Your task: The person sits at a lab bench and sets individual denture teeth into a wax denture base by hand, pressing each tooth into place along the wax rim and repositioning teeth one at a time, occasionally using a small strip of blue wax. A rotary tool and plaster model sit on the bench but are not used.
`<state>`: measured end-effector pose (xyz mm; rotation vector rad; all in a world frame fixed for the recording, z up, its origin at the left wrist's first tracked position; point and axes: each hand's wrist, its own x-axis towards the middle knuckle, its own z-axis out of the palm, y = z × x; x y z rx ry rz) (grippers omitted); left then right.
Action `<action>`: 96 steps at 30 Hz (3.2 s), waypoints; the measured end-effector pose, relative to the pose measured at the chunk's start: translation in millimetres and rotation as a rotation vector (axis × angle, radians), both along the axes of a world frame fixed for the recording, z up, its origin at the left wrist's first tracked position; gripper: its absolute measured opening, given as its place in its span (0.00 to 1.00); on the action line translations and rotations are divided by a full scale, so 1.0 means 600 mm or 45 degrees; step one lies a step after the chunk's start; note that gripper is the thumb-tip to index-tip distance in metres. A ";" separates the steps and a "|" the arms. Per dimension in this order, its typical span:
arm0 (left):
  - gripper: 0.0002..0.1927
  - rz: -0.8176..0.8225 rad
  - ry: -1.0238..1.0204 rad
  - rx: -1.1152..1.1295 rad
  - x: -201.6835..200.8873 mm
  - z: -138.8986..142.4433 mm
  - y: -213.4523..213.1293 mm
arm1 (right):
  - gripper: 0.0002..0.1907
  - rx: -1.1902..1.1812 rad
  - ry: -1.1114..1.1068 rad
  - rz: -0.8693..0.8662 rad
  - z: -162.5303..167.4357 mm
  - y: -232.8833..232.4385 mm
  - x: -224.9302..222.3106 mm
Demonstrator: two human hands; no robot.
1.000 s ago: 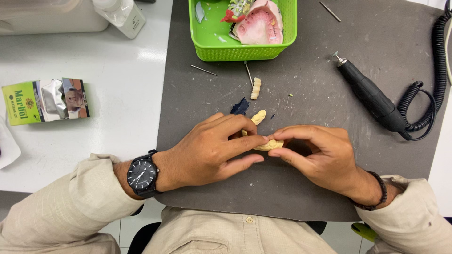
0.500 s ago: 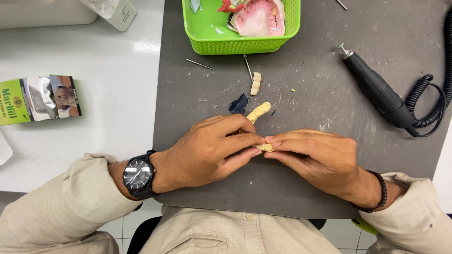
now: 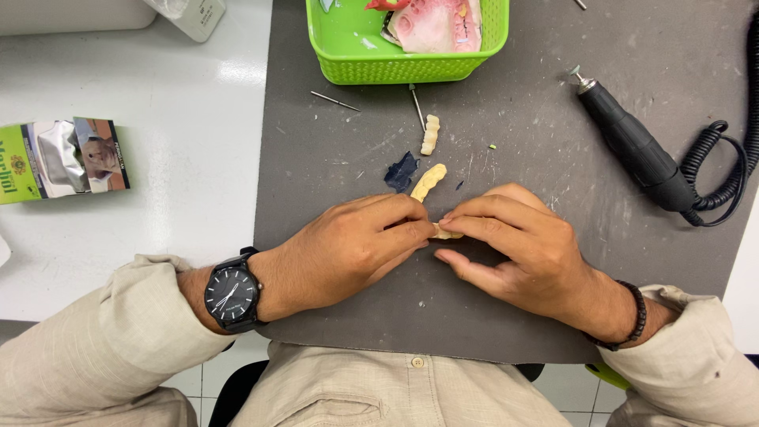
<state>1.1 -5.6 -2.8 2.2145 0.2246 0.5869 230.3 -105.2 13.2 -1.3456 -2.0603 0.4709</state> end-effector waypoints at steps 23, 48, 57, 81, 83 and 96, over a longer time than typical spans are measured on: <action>0.12 -0.091 0.055 0.076 -0.001 0.004 0.001 | 0.14 0.105 -0.066 0.072 0.000 0.002 0.003; 0.14 -0.102 0.044 0.063 -0.003 0.003 0.004 | 0.14 0.030 0.080 -0.071 0.009 0.000 0.010; 0.12 -0.067 0.059 0.068 -0.004 0.007 0.005 | 0.15 0.012 -0.262 -0.256 0.036 0.030 0.039; 0.12 -0.086 0.028 0.101 0.002 0.000 0.005 | 0.17 -0.220 0.649 -0.425 0.049 0.015 0.087; 0.11 -0.098 0.052 0.083 0.002 -0.001 0.002 | 0.21 -0.161 0.734 -0.373 0.043 0.018 0.088; 0.10 -0.038 0.065 0.056 0.000 0.003 0.004 | 0.06 -0.129 -0.052 -0.361 0.015 0.023 0.074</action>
